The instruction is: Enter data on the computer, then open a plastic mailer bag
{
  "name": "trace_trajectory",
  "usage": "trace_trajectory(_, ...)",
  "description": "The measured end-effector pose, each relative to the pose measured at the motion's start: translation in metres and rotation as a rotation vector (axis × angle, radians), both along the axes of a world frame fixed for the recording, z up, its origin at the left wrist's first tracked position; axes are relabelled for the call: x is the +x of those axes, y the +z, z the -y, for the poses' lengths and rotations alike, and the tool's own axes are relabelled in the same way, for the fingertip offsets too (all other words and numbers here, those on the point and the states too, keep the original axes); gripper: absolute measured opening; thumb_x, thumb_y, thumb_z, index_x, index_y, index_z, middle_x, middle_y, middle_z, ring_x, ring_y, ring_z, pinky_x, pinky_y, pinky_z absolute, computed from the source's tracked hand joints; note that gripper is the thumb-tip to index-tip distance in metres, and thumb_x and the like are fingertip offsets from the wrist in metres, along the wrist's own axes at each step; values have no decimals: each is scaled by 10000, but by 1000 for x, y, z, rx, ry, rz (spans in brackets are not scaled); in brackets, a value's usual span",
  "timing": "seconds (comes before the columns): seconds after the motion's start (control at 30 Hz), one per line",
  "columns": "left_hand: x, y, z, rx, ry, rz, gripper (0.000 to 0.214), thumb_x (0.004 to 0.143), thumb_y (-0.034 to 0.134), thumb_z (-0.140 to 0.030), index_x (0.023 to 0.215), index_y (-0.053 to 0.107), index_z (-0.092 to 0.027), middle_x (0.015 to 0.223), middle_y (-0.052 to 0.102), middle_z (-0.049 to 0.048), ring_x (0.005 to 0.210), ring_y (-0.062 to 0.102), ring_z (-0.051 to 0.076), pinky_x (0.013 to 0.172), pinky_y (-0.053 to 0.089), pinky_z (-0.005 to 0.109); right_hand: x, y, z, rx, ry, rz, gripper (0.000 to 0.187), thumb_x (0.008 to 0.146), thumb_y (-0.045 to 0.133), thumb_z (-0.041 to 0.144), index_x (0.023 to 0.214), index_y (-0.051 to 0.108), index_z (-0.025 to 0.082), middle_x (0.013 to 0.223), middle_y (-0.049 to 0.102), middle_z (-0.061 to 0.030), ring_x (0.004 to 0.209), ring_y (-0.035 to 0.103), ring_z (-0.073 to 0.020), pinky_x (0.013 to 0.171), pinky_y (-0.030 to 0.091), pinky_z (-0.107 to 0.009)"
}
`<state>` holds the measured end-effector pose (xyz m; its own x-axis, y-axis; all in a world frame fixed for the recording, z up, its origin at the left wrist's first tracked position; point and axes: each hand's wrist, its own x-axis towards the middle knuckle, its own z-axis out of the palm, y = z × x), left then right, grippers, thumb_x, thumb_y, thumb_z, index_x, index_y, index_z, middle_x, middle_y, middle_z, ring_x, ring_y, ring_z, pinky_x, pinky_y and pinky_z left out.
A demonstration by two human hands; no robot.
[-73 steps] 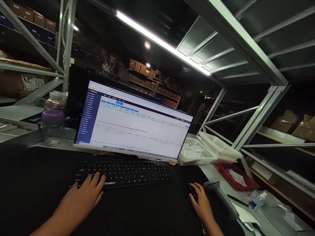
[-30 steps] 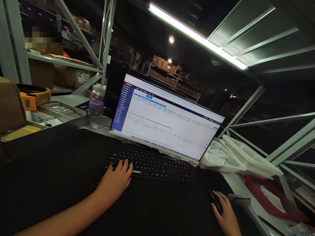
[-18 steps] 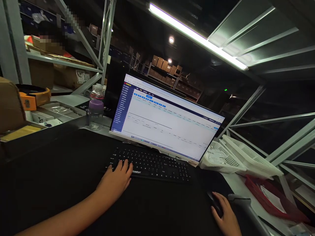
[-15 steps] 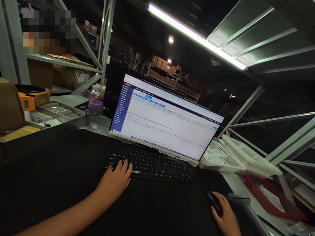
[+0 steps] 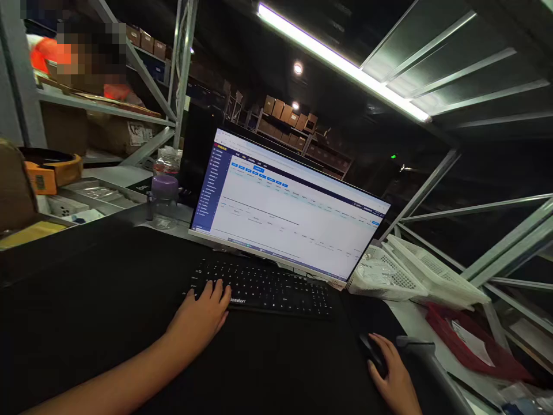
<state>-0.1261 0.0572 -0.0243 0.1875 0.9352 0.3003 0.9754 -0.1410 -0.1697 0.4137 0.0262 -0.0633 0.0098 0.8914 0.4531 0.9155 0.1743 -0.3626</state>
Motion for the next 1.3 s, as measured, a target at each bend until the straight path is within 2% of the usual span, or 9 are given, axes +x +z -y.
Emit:
trace_trajectory(0.27,0,-7,-2,24,10,-6,523,982,364,-195,1461,574,-194,1524,584,238,1378,583,405,1010,535,714,-4,2,1,3,-7,13,516,912,555,413,1409,590,281,1470,543,-89,1364,578,-287,1127,505,-447)
trace_trajectory(0.43,0,-6,-2,16,15,-23,527,995,330,-199,1466,566,-175,1527,577,249,1382,582,402,993,550,690,-8,4,2,9,-15,-1,502,916,544,396,1402,602,284,1478,536,-85,1375,566,-283,1142,493,-447)
trace_trajectory(1.03,-3,-22,-8,102,2,-15,540,1002,282,-193,1442,586,-125,1497,589,284,1364,582,444,948,549,701,-14,14,5,-27,-25,11,503,900,555,361,1393,607,275,1478,530,-94,1378,563,-277,1142,496,-433)
trace_trajectory(1.3,-2,-15,-5,53,11,-35,544,1008,271,-204,1450,581,-139,1519,586,252,1374,577,427,952,554,685,-15,14,4,-12,-33,25,494,898,557,364,1383,609,280,1465,541,-87,1347,588,-270,1105,526,-424)
